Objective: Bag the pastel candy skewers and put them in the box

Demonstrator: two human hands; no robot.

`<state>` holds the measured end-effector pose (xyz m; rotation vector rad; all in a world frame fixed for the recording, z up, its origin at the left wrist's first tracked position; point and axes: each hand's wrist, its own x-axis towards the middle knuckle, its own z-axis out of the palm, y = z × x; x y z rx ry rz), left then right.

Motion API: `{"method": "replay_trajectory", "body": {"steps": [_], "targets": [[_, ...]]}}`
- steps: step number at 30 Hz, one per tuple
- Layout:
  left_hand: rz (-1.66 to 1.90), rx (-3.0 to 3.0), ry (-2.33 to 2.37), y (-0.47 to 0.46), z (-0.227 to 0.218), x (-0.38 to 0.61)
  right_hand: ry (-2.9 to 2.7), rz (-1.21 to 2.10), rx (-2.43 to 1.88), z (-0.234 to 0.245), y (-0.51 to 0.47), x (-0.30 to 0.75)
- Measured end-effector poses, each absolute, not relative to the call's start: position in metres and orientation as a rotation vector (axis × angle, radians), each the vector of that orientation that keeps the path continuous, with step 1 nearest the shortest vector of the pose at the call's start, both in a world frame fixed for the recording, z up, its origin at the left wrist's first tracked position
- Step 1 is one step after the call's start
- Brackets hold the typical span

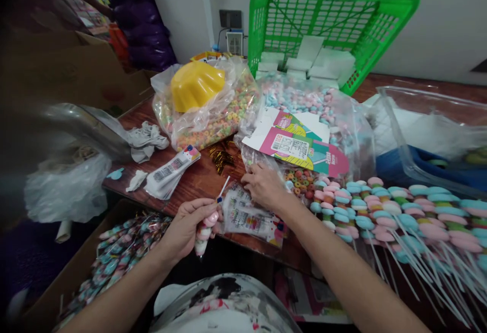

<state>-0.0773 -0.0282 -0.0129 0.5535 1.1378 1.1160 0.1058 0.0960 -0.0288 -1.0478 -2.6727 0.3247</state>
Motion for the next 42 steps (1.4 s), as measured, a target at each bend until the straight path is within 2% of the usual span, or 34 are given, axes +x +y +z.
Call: {"method": "replay_trajectory", "body": {"steps": [9, 18, 21, 27, 29, 36, 42], "targets": [[1.108, 0.527, 1.194, -0.039, -0.021, -0.092, -2.673, 0.521, -0.963, -0.034, 0.113, 0.098], [1.059, 0.560, 1.182, -0.027, -0.026, -0.079, -2.222, 0.827, -1.050, -0.005, 0.067, 0.124], [1.049, 0.592, 1.127, -0.022, -0.024, -0.065, -1.971, 0.791, -1.066, 0.001, 0.030, 0.112], [1.084, 0.653, 1.057, -0.019, -0.021, -0.040, -2.206, 0.177, -1.036, -0.006, -0.006, 0.093], [1.063, 0.674, 1.028, -0.022, -0.022, -0.035, -2.220, 0.206, -1.069, -0.009, -0.006, 0.100], [1.029, 0.845, 1.065, -0.032, -0.022, -0.028, -2.034, 0.684, -1.101, -0.005, -0.011, 0.122], [1.074, 1.001, 1.117, -0.026, -0.009, -0.022, -1.737, 0.593, -1.167, -0.017, -0.028, 0.126]]}}
